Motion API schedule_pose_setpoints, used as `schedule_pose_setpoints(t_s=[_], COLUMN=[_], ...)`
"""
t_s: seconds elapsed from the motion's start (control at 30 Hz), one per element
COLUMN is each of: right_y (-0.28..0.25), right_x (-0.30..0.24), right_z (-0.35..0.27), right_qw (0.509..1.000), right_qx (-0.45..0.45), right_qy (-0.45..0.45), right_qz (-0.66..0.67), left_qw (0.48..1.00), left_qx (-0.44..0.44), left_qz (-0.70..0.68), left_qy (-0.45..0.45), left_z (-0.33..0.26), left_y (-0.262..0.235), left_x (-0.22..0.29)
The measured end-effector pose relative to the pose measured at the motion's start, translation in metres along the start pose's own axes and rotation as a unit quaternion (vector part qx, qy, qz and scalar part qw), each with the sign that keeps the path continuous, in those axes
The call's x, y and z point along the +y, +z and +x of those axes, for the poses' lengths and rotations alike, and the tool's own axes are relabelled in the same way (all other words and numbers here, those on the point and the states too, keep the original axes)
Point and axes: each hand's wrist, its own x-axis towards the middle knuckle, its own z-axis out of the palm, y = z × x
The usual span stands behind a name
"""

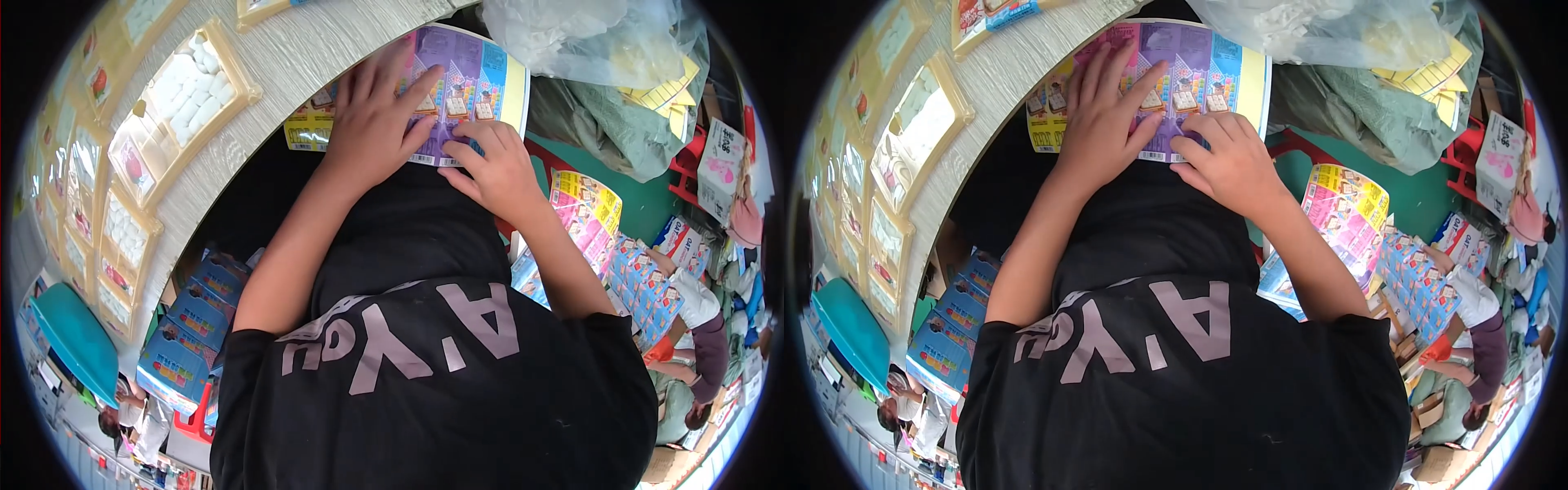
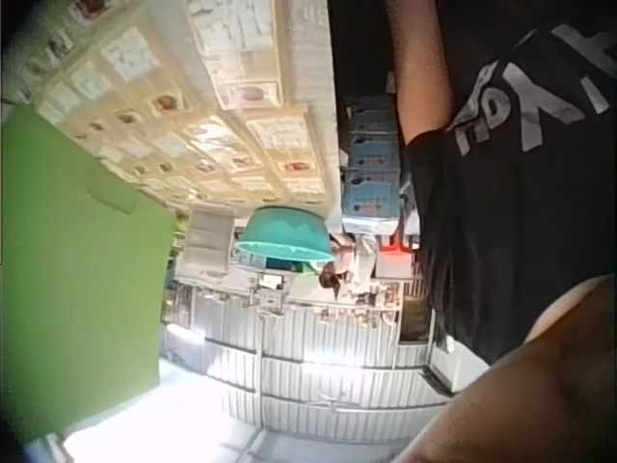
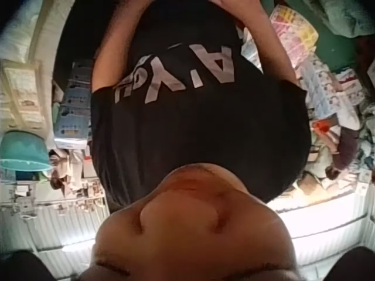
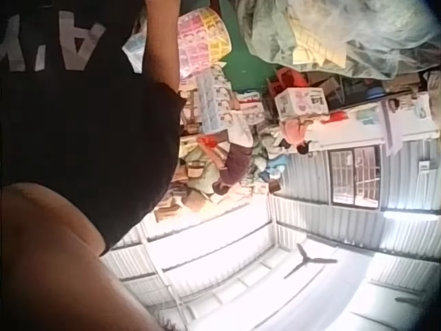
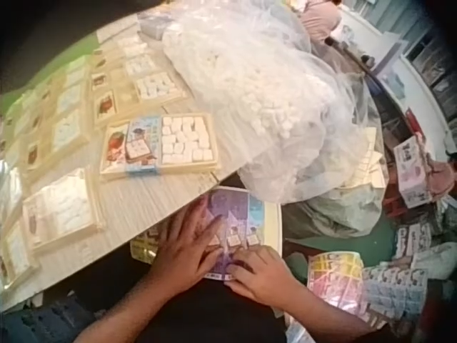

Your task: Applying labels and packaging trays containing small white rectangular items, possibly marshmallows.

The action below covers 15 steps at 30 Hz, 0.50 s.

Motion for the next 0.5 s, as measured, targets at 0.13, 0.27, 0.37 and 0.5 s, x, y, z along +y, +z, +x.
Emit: schedule_pose_setpoints(t_s=[0.13,0.27,0.37,0.5], right_y=[0.0007,0.0018,0.0038,0.0045], right_x=[-0.0026,-0.0040,-0.0042,-0.0056], right_z=[0.0044,0.0050,0.0053,0.0060], right_qw=[1.000,1.000,0.999,0.999], right_qx=[0.007,0.013,0.018,0.013], right_qy=[-0.020,-0.023,-0.023,-0.021], right_qz=[-0.004,0.008,0.017,0.036], left_qw=[1.000,0.999,0.999,1.000], left_qx=[-0.012,-0.007,-0.004,-0.003], left_qz=[-0.013,-0.022,-0.013,-0.007], left_qy=[-0.018,-0.022,-0.029,-0.029], left_z=[-0.0034,-0.0054,-0.0064,-0.0082], left_y=[-0.0009,-0.0001,0.0013,0.0031], left_x=[0.0013,-0.0001,0.0000,0.0000])
